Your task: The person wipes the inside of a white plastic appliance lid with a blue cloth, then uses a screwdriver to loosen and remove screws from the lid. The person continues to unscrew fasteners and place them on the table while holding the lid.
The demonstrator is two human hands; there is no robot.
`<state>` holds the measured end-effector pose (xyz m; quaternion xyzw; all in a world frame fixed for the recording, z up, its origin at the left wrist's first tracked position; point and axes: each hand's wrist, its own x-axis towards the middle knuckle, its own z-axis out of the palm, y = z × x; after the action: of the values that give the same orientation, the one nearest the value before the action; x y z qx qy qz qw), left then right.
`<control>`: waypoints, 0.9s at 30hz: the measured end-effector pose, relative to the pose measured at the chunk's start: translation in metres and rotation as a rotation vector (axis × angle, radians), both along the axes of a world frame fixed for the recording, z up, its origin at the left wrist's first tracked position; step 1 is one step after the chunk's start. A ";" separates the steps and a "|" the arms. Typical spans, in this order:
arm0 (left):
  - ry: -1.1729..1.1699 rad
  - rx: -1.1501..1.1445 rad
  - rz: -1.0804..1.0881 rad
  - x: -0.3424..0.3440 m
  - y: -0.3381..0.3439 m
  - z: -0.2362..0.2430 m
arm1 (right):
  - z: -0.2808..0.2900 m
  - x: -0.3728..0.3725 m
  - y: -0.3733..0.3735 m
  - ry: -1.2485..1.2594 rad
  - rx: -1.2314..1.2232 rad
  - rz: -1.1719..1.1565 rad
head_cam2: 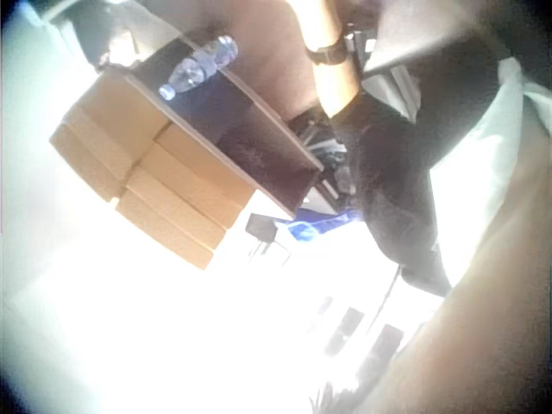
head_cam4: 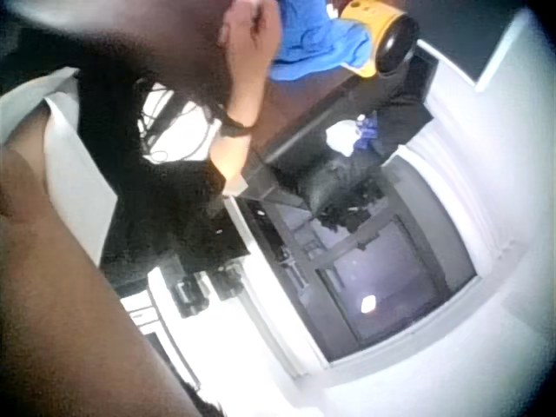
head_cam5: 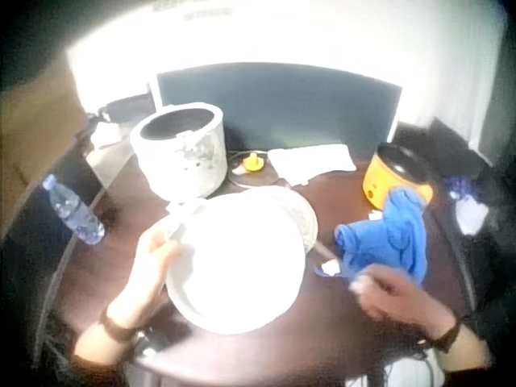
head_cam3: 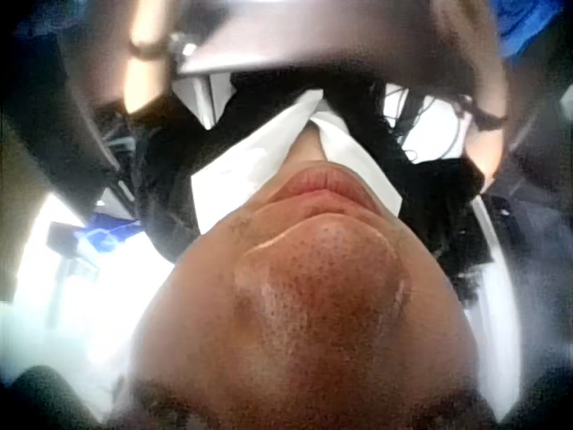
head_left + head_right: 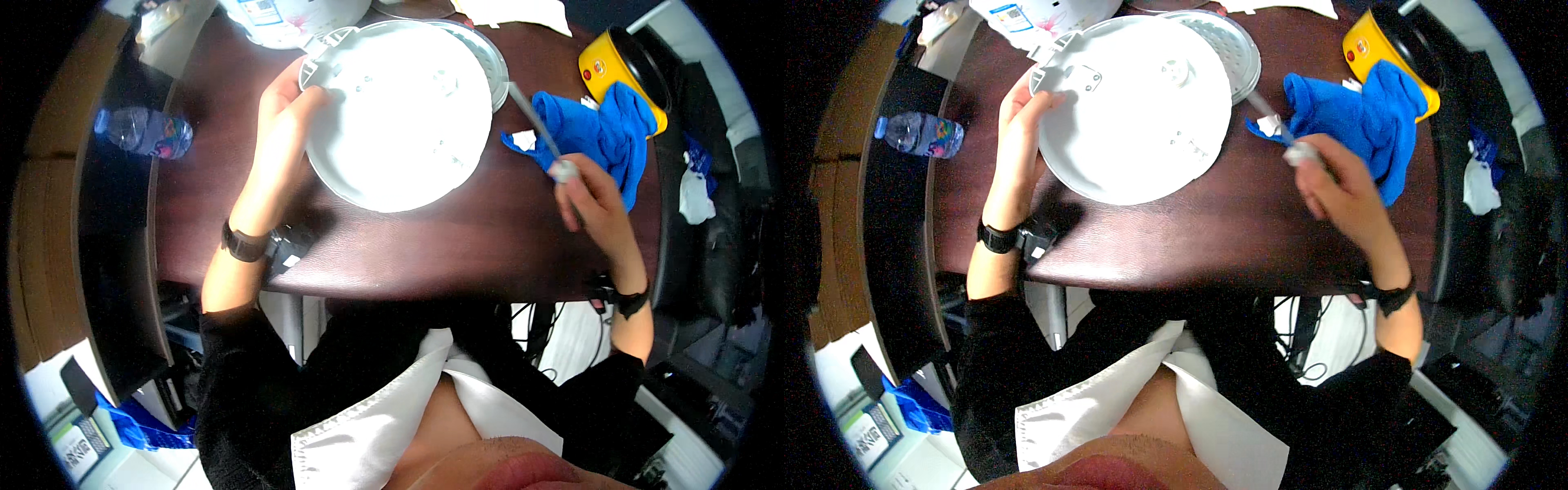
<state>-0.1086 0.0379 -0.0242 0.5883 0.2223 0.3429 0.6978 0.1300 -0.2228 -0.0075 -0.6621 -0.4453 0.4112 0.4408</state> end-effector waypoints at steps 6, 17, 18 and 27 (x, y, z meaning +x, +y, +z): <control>0.011 0.081 0.008 -0.002 0.012 -0.014 | -0.007 -0.046 0.076 0.488 -0.139 0.140; -0.091 0.198 -0.002 -0.003 0.021 -0.023 | -0.022 -0.070 0.119 0.304 -0.176 0.217; -0.091 0.193 -0.001 -0.004 0.021 -0.022 | -0.022 -0.071 0.120 0.344 -0.206 0.230; -0.119 0.183 -0.001 -0.006 0.020 -0.021 | -0.017 -0.085 0.134 0.258 -0.309 0.223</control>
<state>-0.1142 0.0578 -0.0457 0.6284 0.1478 0.3958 0.6532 0.0449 -0.0890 -0.0242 -0.6104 -0.3875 0.6019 0.3392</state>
